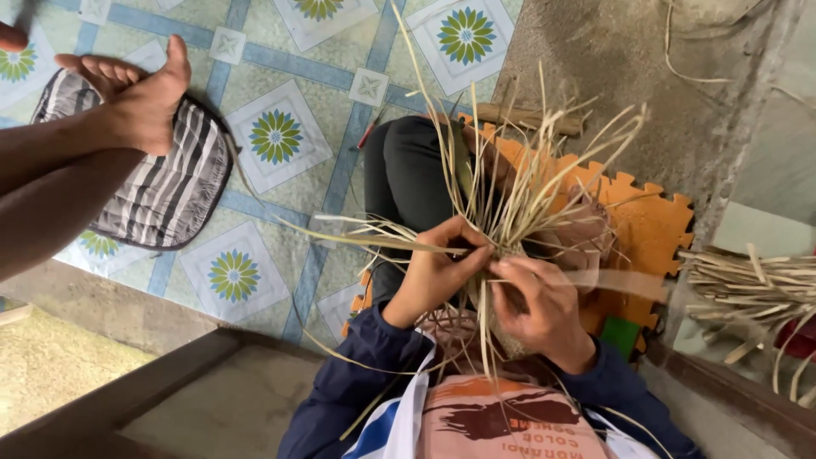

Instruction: Weaving a hat from dried straw strands while sitting on a foam mat on the floor.

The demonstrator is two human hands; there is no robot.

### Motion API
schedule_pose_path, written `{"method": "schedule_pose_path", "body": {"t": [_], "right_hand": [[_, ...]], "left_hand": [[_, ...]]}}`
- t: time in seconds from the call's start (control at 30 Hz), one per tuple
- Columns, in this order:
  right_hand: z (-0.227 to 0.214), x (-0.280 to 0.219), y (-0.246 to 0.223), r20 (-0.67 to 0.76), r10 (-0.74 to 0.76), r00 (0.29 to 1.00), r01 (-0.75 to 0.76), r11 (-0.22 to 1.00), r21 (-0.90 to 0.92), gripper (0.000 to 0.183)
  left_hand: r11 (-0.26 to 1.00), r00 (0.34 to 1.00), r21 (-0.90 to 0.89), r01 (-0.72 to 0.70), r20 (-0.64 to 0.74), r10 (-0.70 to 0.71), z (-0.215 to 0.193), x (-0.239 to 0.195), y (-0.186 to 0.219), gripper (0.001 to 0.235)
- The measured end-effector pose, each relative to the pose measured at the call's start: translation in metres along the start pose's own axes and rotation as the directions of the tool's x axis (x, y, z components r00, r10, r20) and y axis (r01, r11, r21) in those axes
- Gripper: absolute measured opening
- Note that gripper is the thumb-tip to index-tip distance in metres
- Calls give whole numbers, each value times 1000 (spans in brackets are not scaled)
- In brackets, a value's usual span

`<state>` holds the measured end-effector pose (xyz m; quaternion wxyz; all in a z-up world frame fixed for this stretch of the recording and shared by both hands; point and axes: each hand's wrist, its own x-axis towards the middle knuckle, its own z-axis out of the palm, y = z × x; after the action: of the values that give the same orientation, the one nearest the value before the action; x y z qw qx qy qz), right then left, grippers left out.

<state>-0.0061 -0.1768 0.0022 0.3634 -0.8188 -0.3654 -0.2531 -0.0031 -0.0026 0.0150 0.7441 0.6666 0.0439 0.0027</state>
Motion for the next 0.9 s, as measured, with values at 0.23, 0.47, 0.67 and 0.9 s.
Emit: {"method": "schedule_pose_path", "body": {"t": [0.23, 0.47, 0.67, 0.9], "right_hand": [[-5, 3, -3, 23, 184, 983, -184, 957, 223, 53], [5, -8, 16, -18, -24, 1000, 25, 997, 78, 59], [-3, -1, 31, 93, 335, 938, -348, 907, 239, 11], [-11, 16, 34, 11, 429, 903, -414, 865, 284, 50]], "left_hand": [[989, 998, -138, 62, 27, -59, 7, -2, -32, 31], [996, 997, -85, 35, 64, -29, 10, -5, -35, 32], [987, 993, 129, 98, 48, -105, 24, -23, -52, 25], [979, 999, 204, -16, -41, 25, 18, -19, -26, 34]]}}
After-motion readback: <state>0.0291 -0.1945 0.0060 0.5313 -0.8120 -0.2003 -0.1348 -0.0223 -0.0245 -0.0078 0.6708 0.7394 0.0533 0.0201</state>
